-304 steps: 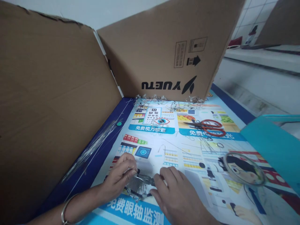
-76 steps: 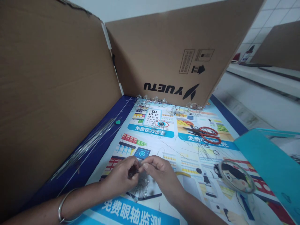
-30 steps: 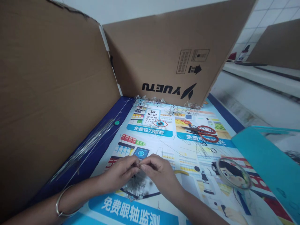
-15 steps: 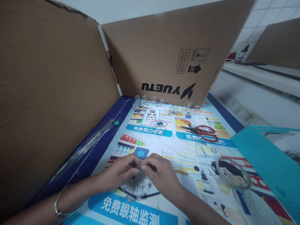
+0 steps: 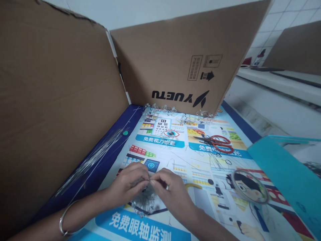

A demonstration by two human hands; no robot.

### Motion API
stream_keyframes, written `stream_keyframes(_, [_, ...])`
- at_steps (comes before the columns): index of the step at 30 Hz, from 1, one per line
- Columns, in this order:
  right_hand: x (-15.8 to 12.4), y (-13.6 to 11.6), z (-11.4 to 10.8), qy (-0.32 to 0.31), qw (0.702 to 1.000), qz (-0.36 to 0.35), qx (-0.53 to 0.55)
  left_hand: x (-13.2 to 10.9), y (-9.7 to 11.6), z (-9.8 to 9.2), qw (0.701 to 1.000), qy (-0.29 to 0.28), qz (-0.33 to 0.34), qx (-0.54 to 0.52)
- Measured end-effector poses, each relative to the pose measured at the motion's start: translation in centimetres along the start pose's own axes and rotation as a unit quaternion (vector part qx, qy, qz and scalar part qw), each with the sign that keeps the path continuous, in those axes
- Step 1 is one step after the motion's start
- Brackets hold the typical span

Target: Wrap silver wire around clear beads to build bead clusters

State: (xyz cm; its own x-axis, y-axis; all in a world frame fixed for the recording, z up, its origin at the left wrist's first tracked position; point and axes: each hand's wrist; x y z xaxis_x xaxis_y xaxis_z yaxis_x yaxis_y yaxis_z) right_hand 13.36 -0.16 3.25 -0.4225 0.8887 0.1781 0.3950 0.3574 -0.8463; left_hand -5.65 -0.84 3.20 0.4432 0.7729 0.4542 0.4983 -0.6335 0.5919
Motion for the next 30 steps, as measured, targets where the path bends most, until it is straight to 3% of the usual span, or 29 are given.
stream_keyframes(4, [-2.1, 2.0, -1.5, 0.03, 0.985, -0.083, -0.15, 0.2, 0.3, -0.5, 1.0, 0.001, -0.013, -0.012])
stream_keyframes(8, [-5.6, 5.8, -3.6, 0.051, 0.924, -0.134, -0.354, 0.2, 0.2, -0.7, 1.0, 0.014, -0.006, -0.017])
stream_keyframes(11, [-7.5, 7.9, -4.6, 0.068, 0.881, -0.153, -0.442, 0.2, 0.1, -0.7, 1.0, 0.018, 0.003, -0.012])
stream_keyframes(15, [-7.9, 8.5, -5.0, 0.069, 0.859, -0.177, -0.475, 0.1, 0.2, -0.8, 1.0, 0.02, 0.009, 0.02])
stream_keyframes(24, [-7.4, 7.3, -4.3, 0.061, 0.868, -0.166, -0.465, -0.5, 0.2, -1.5, 0.991, 0.01, 0.036, 0.126])
stream_keyframes(30, [-6.8, 7.0, -3.3, 0.095, 0.859, -0.14, -0.483, -0.4, 0.1, -1.8, 0.989, 0.016, 0.068, 0.134])
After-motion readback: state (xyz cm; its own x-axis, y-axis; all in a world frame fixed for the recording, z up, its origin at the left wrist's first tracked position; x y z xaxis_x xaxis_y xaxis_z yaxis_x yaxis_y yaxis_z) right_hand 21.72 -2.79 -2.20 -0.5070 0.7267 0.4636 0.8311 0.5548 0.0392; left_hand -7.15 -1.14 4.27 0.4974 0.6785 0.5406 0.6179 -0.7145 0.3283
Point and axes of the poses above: each hand's wrist, its own x-axis towards the middle knuckle, its own z-axis out of the palm, y = z × x, and after that the axes turned 3 degrees about y, right-handed
